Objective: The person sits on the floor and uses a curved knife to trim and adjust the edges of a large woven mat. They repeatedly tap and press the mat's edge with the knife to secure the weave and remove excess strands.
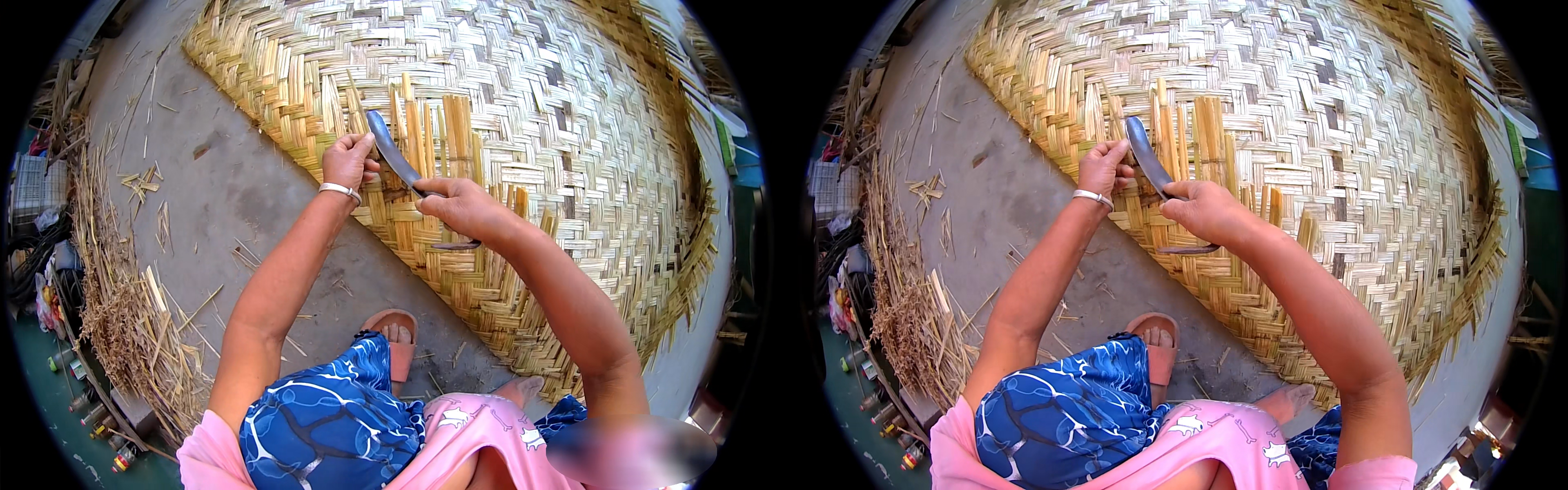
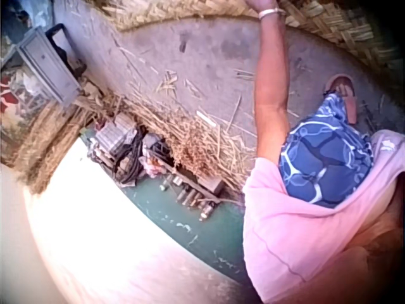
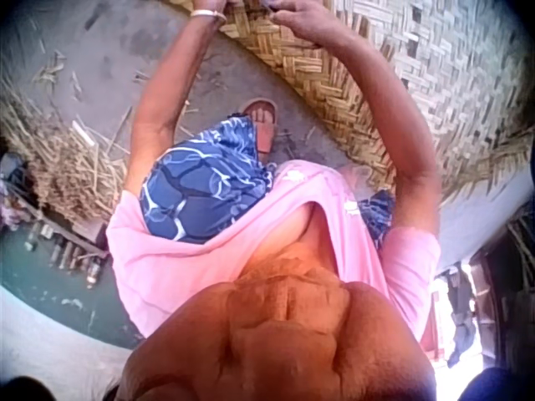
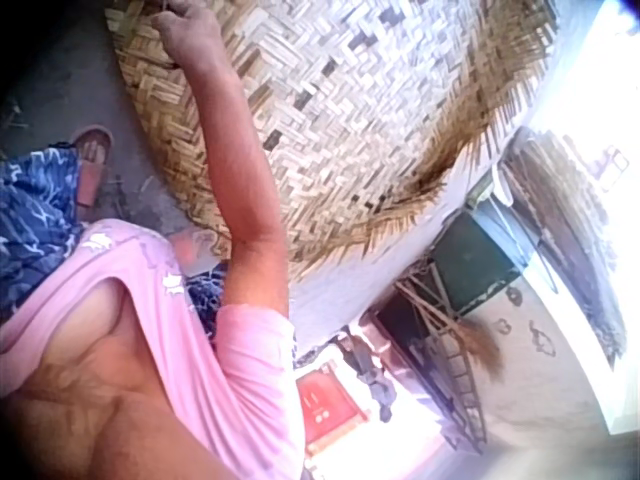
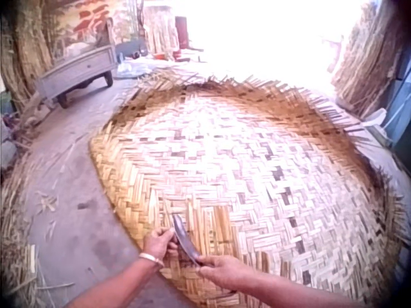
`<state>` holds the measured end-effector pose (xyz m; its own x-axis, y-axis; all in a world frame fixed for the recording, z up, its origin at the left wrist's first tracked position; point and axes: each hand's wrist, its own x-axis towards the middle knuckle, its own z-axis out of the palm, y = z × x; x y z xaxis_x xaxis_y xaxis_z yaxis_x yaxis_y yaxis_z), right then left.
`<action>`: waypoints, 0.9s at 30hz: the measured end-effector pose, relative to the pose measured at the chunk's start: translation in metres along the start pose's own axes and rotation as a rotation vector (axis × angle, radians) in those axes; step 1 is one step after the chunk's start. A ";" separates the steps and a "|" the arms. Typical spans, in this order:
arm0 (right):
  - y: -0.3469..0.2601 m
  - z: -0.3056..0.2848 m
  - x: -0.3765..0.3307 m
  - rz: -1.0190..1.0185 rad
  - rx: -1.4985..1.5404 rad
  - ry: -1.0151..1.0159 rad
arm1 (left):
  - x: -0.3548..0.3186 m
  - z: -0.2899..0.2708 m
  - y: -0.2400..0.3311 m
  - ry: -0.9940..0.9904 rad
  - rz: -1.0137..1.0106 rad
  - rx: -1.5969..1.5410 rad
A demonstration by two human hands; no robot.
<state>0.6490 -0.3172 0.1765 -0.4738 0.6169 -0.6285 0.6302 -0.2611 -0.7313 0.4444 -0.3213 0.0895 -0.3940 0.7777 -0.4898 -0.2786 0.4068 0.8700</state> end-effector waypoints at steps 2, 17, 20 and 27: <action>-0.005 0.001 0.003 -0.036 -0.111 0.008 | 0.002 0.002 0.003 0.022 -0.003 0.061; -0.024 0.037 0.035 -0.013 -0.575 0.249 | 0.006 0.022 0.027 0.023 -0.279 -0.121; -0.032 0.040 0.032 -0.031 -0.605 0.214 | 0.035 0.010 0.017 0.044 -0.137 0.231; -0.025 0.030 0.023 -0.015 -0.696 0.209 | 0.027 0.008 0.006 0.085 0.475 1.193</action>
<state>0.6042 -0.3190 0.1723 -0.4016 0.7637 -0.5054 0.9031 0.2386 -0.3571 0.4395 -0.2938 0.0815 -0.3049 0.9487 -0.0834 0.8382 0.3089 0.4494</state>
